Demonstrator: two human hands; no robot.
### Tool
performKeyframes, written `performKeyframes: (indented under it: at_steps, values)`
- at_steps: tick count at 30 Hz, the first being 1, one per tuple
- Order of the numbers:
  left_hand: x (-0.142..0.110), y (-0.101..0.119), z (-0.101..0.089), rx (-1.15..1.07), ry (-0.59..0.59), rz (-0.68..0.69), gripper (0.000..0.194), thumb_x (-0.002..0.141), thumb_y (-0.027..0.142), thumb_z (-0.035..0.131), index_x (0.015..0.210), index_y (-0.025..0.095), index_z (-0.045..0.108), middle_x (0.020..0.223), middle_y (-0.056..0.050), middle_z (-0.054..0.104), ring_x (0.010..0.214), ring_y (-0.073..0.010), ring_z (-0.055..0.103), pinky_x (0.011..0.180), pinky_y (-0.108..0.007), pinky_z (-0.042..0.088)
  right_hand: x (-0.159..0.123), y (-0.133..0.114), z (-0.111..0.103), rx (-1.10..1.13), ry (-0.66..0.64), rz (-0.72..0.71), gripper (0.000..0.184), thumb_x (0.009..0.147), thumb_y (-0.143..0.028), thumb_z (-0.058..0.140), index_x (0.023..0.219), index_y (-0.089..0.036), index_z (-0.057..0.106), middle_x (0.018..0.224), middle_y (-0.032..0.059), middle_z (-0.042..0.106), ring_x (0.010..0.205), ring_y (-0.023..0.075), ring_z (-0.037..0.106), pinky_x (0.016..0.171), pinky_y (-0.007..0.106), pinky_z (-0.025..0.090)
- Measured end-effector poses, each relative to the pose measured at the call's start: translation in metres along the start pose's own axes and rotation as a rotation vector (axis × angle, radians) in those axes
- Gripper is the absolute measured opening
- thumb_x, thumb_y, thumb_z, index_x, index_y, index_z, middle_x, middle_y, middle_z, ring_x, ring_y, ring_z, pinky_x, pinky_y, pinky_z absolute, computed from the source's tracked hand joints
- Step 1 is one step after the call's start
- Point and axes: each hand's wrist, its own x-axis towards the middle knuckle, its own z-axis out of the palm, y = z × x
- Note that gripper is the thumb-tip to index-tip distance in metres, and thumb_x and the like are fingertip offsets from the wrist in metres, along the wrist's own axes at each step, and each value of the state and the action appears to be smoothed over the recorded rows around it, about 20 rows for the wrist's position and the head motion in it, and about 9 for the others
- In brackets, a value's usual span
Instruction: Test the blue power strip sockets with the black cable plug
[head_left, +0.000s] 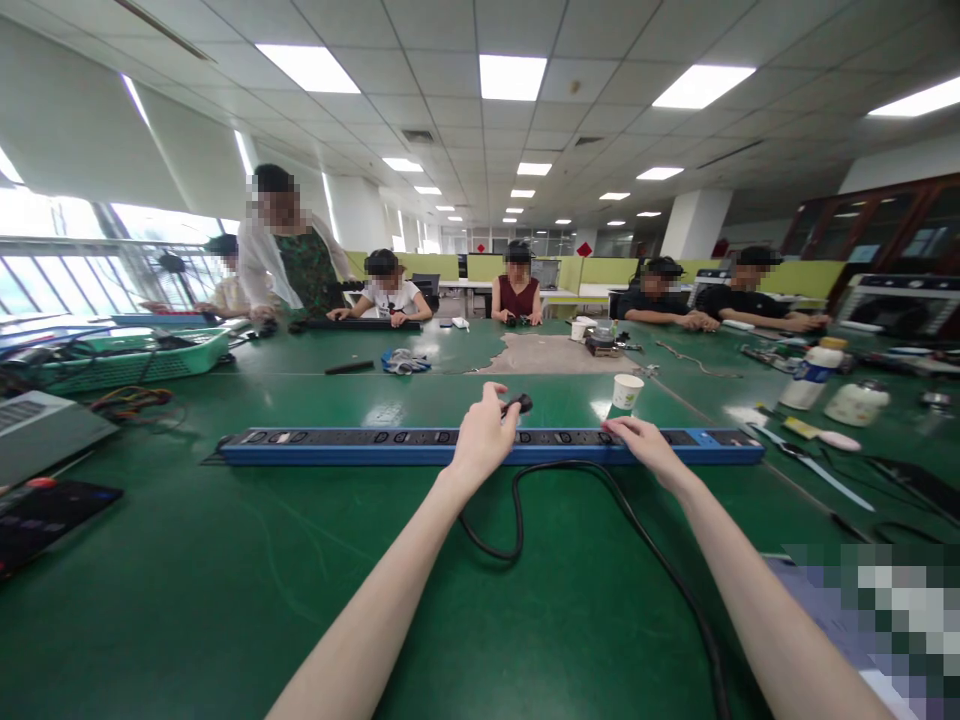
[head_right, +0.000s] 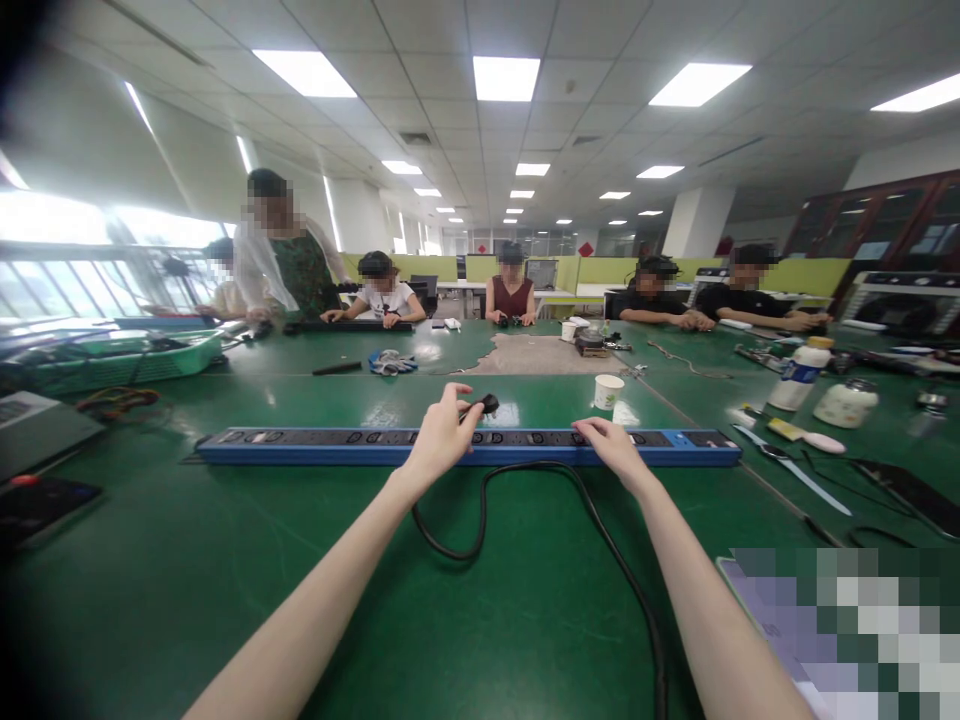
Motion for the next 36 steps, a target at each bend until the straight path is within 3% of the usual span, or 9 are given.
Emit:
performKeyframes:
  at_steps: [3,8,12,16,20,22,27,31,36]
  values:
    - [-0.011,0.018,0.013,0.119,-0.06,0.025,0.027,0.108,0.039,0.049,0.13,0.023,0.049,0.095,-0.007,0.08,0.075,-0.0231,0.077,0.077,-0.032,0.053,-0.006,-0.055,-0.008,0.242,-0.221,-0.048,0.054,0.094,-0.06,0.064,0.124,-0.016,0.072,0.095,0.0101,0.079,0.089,0.0225,0.073,0.088,0.037,0.056]
    - [-0.033,0.051,0.028,0.331,-0.088,0.068,0.026,0.11,0.034,0.043,0.131,0.02,0.047,0.096,-0.011,0.078,0.089,-0.0276,0.079,0.076,-0.032,0.054,-0.023,-0.117,0.03,0.39,-0.33,-0.058,0.064,0.09,-0.066,0.068,0.133,-0.018,0.06,0.07,-0.0001,0.069,0.061,0.0165,0.065,0.063,0.03,0.053]
    - [-0.051,0.07,0.034,0.386,-0.192,0.152,0.042,0.106,0.025,0.043,0.145,0.01,0.04,0.113,-0.02,0.075,0.096,-0.0299,0.078,0.077,-0.036,0.057,-0.022,-0.115,0.051,0.361,-0.225,-0.002,0.053,0.09,-0.061,0.066,0.123,-0.02,0.061,0.063,-0.0055,0.059,0.056,0.014,0.055,0.053,0.026,0.043]
    - [-0.068,0.09,0.015,0.374,-0.37,0.263,0.071,0.096,0.034,0.06,0.157,0.008,0.033,0.139,-0.027,0.064,0.109,-0.034,0.075,0.083,-0.039,0.059,-0.012,-0.091,0.051,0.182,-0.015,-0.072,0.044,0.091,-0.053,0.061,0.122,-0.022,0.059,0.069,-0.005,0.058,0.063,0.0162,0.057,0.058,0.027,0.044]
    - [-0.067,0.099,-0.016,0.312,-0.627,0.359,0.056,0.102,0.056,0.047,0.141,0.017,0.056,0.122,-0.019,0.075,0.101,-0.0342,0.077,0.082,-0.041,0.059,-0.002,-0.062,0.055,0.022,0.102,-0.129,0.036,0.093,-0.052,0.056,0.116,-0.023,0.057,0.072,-0.0035,0.06,0.067,0.0191,0.062,0.066,0.031,0.046]
    - [-0.055,0.086,-0.021,0.344,-0.598,0.322,0.049,0.108,0.053,0.034,0.124,0.02,0.066,0.107,-0.015,0.078,0.096,-0.0325,0.077,0.082,-0.041,0.058,0.0,-0.051,0.059,-0.043,0.096,-0.154,0.032,0.094,-0.051,0.054,0.111,-0.024,0.059,0.072,-0.0023,0.062,0.069,0.0201,0.063,0.068,0.032,0.045]
    - [-0.024,-0.002,0.016,0.542,-0.157,0.042,0.039,0.109,0.033,0.036,0.123,0.016,0.068,0.115,-0.017,0.078,0.117,-0.0306,0.072,0.103,-0.046,0.052,-0.006,-0.052,0.071,-0.123,0.047,-0.207,0.026,0.097,-0.048,0.051,0.109,-0.025,0.059,0.075,-0.0015,0.065,0.069,0.0203,0.062,0.07,0.031,0.043]
    - [-0.029,-0.073,0.056,0.523,0.044,0.118,0.044,0.109,0.034,0.039,0.144,0.019,0.063,0.153,-0.014,0.061,0.144,-0.0276,0.054,0.125,-0.049,0.036,-0.013,-0.061,0.082,-0.218,0.029,-0.222,0.02,0.099,-0.042,0.048,0.107,-0.026,0.057,0.076,-0.0011,0.066,0.071,0.0212,0.063,0.071,0.031,0.042]
    - [-0.037,-0.097,0.072,0.456,0.13,0.166,0.047,0.109,0.035,0.038,0.146,0.02,0.063,0.153,-0.012,0.061,0.146,-0.0271,0.052,0.126,-0.05,0.034,-0.011,-0.071,0.089,-0.394,0.045,-0.202,0.017,0.102,-0.036,0.045,0.11,-0.025,0.055,0.085,0.0027,0.071,0.079,0.0226,0.067,0.073,0.031,0.042]
